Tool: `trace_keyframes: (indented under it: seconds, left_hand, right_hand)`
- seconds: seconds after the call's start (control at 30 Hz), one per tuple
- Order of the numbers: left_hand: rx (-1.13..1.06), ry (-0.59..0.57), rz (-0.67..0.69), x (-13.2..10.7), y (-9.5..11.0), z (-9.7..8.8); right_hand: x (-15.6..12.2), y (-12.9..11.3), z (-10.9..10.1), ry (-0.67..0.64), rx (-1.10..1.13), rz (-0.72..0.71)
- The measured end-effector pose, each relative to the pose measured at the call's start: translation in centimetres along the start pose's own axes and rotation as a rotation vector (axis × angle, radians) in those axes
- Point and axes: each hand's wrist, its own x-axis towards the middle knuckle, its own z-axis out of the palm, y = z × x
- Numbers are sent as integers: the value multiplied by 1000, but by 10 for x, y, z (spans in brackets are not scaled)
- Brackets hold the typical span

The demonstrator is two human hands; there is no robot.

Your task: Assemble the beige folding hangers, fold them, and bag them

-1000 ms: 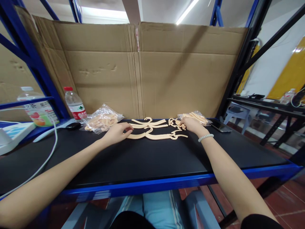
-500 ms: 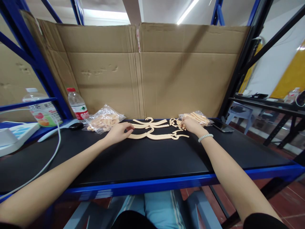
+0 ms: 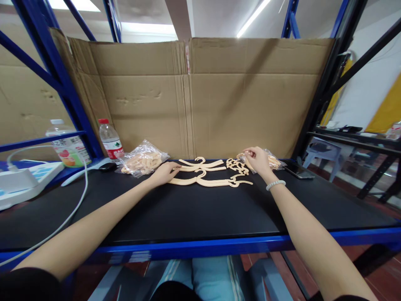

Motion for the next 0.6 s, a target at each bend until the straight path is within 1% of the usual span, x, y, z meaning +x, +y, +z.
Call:
trace_keyframes:
  seconds: [0.1,0.2,0.27,0.43,0.5,0.6]
  left_hand:
    - [12,-15,-11,1,-5,2]
    - [27,-23,-16,2,-9,2]
    - [34,-32,-16,2,-9,0]
    - [25,-50,-27,1,-9,-2]
    - [15,-43,-46,1,-8,-2]
    - [5,-7,-91,1,-8,-3]
  right_hand:
    - [0,-9,0,39,180,190]
    - [0,-14,3,16,410,327]
    - [-1,-16,7,-20,526,386]
    - [-3,-22,14,-109,697,469]
    - [-5,-23,15,-151,800,509]
    - [-6,-22,16,-179,953,591]
